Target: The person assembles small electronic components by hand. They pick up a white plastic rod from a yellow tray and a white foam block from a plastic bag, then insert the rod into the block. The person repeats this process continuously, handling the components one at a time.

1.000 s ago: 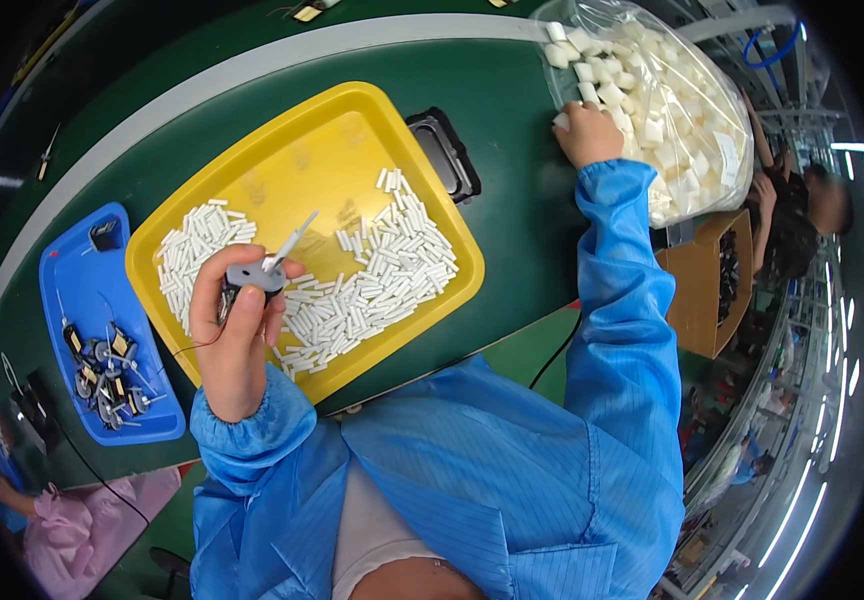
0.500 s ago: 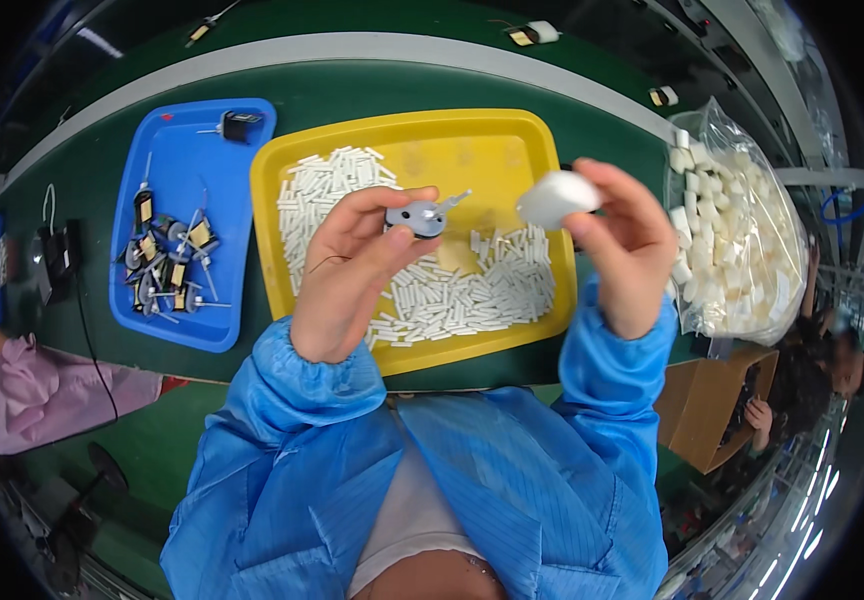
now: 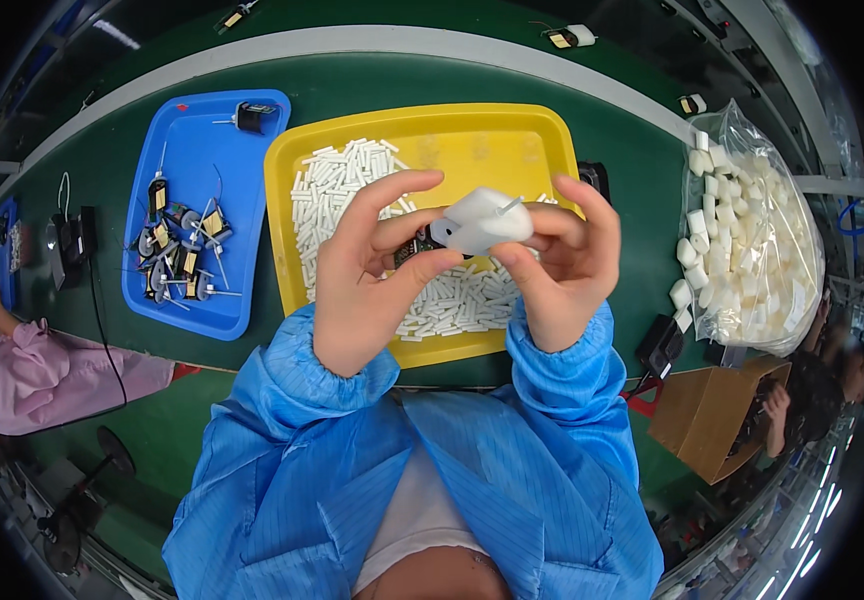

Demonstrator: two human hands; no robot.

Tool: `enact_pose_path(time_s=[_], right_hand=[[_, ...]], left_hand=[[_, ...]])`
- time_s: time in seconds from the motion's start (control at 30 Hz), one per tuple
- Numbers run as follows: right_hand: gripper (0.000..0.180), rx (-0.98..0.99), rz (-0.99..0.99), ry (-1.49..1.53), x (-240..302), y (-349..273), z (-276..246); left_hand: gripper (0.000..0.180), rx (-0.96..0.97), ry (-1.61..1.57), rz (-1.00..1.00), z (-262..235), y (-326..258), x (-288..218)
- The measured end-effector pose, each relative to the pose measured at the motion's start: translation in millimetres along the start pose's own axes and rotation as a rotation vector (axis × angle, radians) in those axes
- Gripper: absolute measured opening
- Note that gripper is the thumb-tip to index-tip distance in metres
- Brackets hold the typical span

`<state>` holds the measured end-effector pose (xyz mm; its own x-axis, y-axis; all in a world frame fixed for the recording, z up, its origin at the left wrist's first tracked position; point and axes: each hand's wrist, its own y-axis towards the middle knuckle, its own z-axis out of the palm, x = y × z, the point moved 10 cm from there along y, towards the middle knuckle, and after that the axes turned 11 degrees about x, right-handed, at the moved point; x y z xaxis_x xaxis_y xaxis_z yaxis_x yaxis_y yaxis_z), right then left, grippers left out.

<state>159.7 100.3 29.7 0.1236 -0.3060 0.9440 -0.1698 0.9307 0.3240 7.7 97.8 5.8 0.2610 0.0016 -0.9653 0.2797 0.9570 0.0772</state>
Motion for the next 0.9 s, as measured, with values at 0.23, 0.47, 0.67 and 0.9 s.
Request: enact_pose_path(time_s=[0.23,0.47,0.67,0.9], right_hand=[[0.040,0.173,0.039,-0.144,-2.4,5.4,-6.5],[0.032,0.250,0.014,-0.089,4.8,5.3,-14.1],[0.030,0.198,0.138,0.118,-8.5,3.0,-23.0],[0.032,0.144,0.253,0.115,-25.3,-1.5,-37.0]], left_hand=[[0.048,0.141,0.585,0.052,23.8,8.7,-19.2],[0.037,0.195,0.110,-0.105,32.8,16.2,15.3],[0.030,0.146,0.043,-0.172,30.0,19.7,22.8],[0.031,0.207,0.279,-0.093,47.0,35.5,-0.6]])
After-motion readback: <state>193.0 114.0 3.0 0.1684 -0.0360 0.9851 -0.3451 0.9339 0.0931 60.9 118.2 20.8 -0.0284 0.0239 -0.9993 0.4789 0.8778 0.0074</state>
